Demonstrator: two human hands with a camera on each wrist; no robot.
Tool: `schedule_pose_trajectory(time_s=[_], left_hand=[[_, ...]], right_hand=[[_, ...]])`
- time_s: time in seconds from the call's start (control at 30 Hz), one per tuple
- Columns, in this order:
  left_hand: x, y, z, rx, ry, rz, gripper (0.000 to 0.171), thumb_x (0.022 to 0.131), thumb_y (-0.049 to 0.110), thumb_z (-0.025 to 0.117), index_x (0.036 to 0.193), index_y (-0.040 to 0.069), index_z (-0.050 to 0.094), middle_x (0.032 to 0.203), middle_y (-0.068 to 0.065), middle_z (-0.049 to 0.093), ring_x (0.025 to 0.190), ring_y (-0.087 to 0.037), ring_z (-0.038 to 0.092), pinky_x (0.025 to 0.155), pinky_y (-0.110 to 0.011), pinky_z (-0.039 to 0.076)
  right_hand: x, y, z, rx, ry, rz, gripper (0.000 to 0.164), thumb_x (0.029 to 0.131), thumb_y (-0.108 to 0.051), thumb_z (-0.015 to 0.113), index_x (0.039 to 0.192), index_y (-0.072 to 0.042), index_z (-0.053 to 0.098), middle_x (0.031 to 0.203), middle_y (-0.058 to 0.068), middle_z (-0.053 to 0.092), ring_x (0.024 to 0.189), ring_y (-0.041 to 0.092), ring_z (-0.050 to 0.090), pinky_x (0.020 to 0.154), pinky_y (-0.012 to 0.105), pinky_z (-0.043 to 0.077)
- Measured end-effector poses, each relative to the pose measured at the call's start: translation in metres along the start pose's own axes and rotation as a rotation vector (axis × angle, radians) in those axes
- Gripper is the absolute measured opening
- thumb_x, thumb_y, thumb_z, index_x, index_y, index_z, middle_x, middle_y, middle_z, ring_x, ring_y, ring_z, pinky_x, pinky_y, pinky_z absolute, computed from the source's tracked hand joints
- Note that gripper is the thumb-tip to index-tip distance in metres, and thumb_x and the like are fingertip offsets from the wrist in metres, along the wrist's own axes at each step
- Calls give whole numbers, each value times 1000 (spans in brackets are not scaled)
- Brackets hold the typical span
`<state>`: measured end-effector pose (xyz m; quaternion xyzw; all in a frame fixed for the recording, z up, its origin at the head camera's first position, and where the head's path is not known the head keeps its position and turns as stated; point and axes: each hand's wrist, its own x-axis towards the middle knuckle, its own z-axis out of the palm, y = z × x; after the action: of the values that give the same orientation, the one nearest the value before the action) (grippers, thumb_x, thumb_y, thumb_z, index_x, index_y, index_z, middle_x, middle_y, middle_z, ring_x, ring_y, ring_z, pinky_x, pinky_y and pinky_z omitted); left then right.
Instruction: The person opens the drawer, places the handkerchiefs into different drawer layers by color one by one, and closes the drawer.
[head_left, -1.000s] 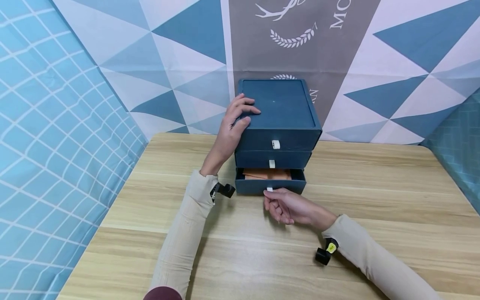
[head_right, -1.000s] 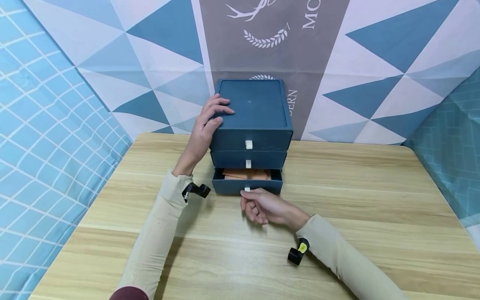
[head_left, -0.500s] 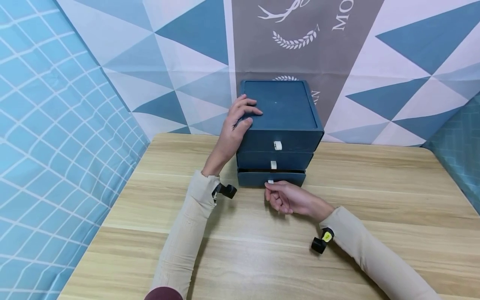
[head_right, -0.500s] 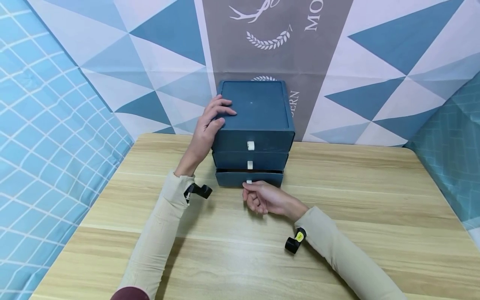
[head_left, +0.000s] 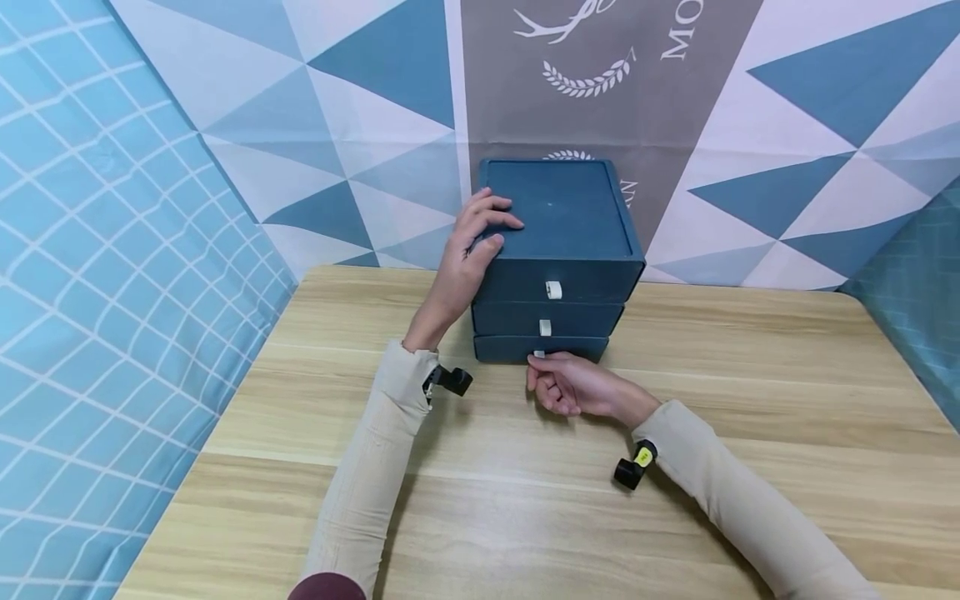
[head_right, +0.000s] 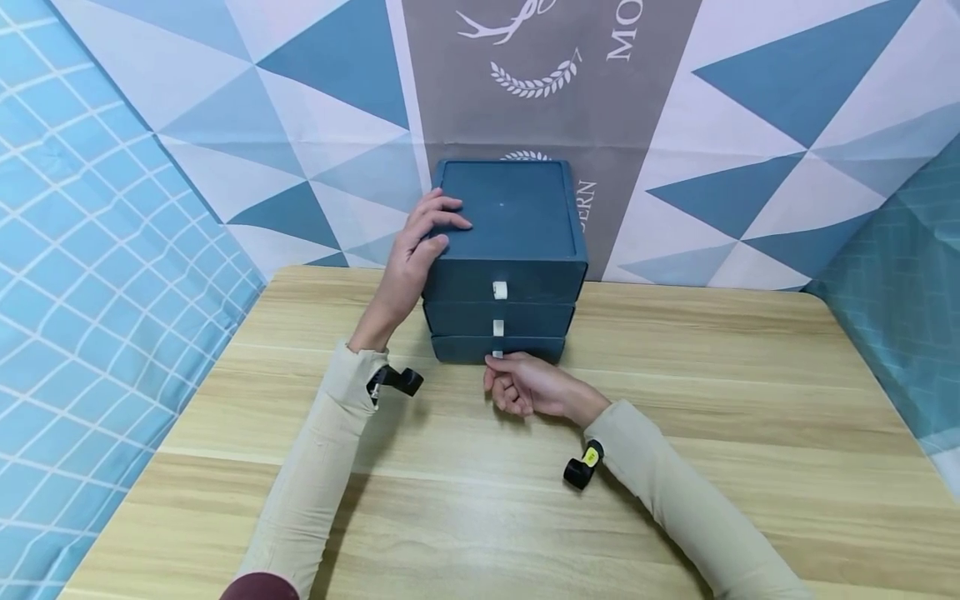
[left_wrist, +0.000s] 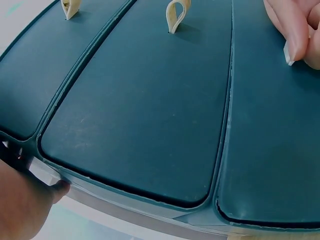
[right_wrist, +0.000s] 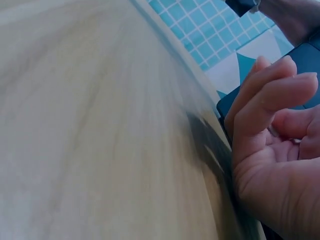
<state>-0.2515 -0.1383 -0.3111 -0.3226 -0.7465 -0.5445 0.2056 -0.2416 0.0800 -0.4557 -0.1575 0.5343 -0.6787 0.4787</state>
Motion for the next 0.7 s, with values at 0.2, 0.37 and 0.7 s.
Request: schedule_pose_trajectory(time_s=[0.2,0.37,0.7], left_hand=[[0,-1,2,-8,-6,-6,32,97,5,40,114,-12,62,141,-29,43,149,-38,14,121,-34,8],[0,0,4,-9,-10,5,32,98,5,41,114,-12,62,141,-30,43,148,-41,15,121,-36,9],[-5,-10,-6,-13,-16,-27,32,99,6,40,117,-10,61,145,-27,41,150,-36,12,121,-34,10]], right_hand=[[1,0,0,23,35,22,40,110,-29,35,87,-4,56,60,2,59,40,8,48,37,19,37],[1,-2,-1,50,65,62,42,110,-27,32,85,-4,56,59,3,59,39,8,47,36,19,36],[-7,9,9,-33,78,106,53,106,-44,41,115,6,58,63,3,60,43,6,48,37,18,38]])
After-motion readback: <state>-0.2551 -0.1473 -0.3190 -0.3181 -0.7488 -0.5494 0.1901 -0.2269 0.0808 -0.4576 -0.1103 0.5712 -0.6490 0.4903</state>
